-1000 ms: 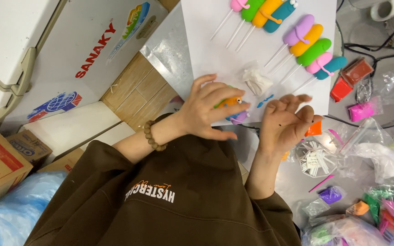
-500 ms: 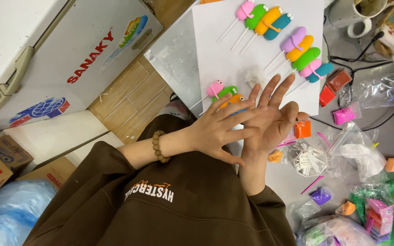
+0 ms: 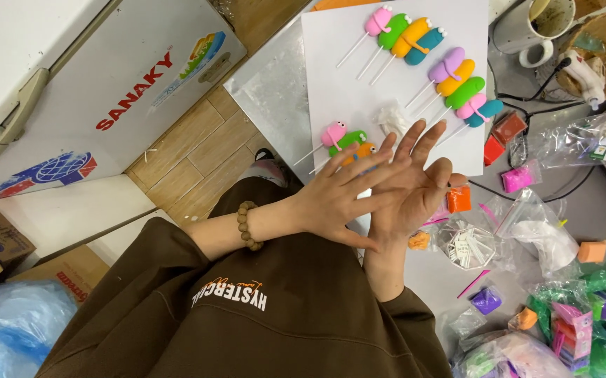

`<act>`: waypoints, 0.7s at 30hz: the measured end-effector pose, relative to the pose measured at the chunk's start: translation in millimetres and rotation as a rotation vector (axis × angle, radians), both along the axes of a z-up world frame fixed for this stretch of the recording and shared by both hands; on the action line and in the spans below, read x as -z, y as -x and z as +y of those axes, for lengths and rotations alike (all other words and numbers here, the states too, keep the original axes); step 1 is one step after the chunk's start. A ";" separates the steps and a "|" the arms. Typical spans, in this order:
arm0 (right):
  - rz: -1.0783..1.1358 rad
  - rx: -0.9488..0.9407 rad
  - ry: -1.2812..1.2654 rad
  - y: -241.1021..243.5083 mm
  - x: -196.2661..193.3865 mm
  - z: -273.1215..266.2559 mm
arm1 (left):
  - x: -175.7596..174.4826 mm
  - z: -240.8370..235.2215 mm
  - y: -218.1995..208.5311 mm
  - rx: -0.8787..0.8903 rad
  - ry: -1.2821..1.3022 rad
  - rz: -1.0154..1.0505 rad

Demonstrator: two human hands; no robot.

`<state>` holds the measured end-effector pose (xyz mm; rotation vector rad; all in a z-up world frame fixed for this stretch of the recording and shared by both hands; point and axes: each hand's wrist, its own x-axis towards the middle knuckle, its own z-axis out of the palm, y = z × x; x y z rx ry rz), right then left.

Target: Making colorful caterpillar-like cake toppers using modeling clay.

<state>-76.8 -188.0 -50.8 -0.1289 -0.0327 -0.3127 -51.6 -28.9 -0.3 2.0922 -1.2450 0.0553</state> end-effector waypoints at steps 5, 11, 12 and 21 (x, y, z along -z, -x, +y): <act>-0.010 0.024 0.002 1.2 0.6 -5.4 | -1.6 -0.4 -0.5 0.008 0.041 -0.037; -0.011 0.030 0.031 2.3 3.3 -5.5 | -3.2 -6.2 -4.2 -0.027 0.026 0.021; 0.000 0.041 0.024 2.3 4.4 -5.5 | -4.2 -6.9 -4.9 -0.030 0.024 0.036; 0.043 0.061 0.003 1.7 2.2 -7.0 | -3.4 -6.9 -7.8 -0.008 0.032 -0.005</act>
